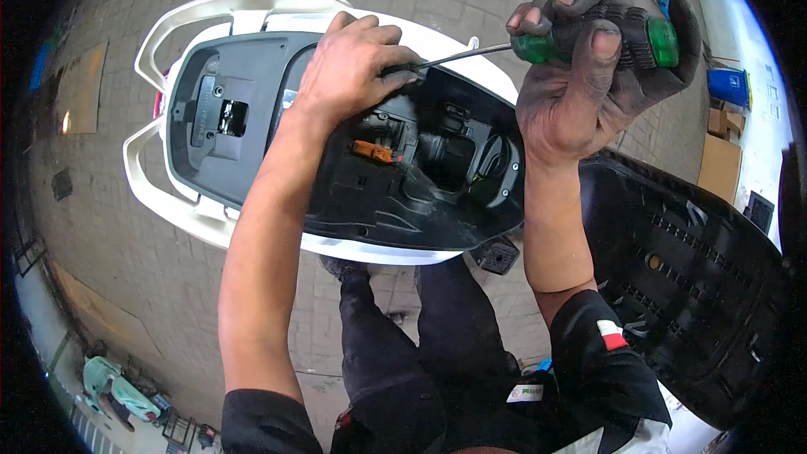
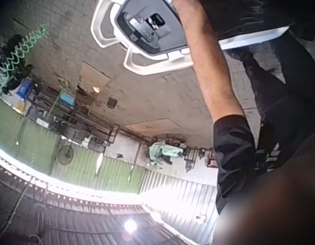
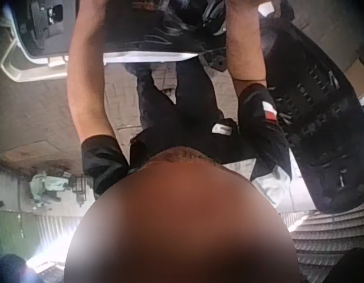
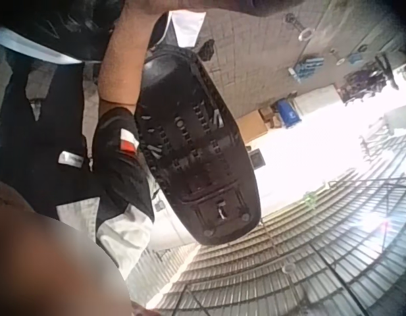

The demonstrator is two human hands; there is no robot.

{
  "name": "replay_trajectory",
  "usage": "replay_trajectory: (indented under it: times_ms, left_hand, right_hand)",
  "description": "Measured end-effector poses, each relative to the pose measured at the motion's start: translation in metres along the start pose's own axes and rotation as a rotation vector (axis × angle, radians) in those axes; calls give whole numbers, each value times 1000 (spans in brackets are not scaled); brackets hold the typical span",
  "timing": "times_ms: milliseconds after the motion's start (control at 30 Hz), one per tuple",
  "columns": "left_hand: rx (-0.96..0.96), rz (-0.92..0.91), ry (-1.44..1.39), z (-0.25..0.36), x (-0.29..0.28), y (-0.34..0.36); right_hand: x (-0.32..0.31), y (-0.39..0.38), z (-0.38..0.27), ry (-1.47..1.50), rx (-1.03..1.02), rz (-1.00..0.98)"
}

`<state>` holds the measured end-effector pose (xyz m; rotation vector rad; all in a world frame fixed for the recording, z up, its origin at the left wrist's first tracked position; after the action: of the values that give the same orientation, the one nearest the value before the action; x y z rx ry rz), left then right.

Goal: The person lifts a brown seat off a white scooter, sets it aside, and uses a screwdriver to work on a component inside the scooter's internal compartment.

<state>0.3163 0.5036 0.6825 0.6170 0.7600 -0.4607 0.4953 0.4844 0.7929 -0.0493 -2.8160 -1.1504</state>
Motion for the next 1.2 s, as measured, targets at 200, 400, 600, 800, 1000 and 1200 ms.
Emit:
replay_trajectory:
  times_ms: [200,400,600,800,1000,1200]
  left_hand:
    - [-37,-46,28,-3,3,-2]
    - [-42,-71,28,-1,2,-3]
    - [36,-33,40,-1,5,-3]
    - [18,-36,21,-3,5,-2]
    - [18,-31,32,-5,5,-4]
    - [3,-46,39,-5,7,-3]
  right_hand:
    - [-3,-1,7,7,-23,-2]
    - [-3,2,6,1,-40,-18]
    - [3,1,1,-7,-45,21]
    - [-4,3,4,16,-22,-23]
    - [6,1,0,18,-50,-47]
    - [3,3,1,-8,-24,-15]
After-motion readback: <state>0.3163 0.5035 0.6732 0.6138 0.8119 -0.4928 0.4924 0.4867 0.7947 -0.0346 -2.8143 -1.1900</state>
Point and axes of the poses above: each hand's wrist, its own y-axis towards the middle knuckle, its own x-axis out of the palm, z = x × y, the point moved 5 cm from there along y, towards the middle knuckle, and after that the axes turned 10 degrees about -y, right-handed, at the moved point
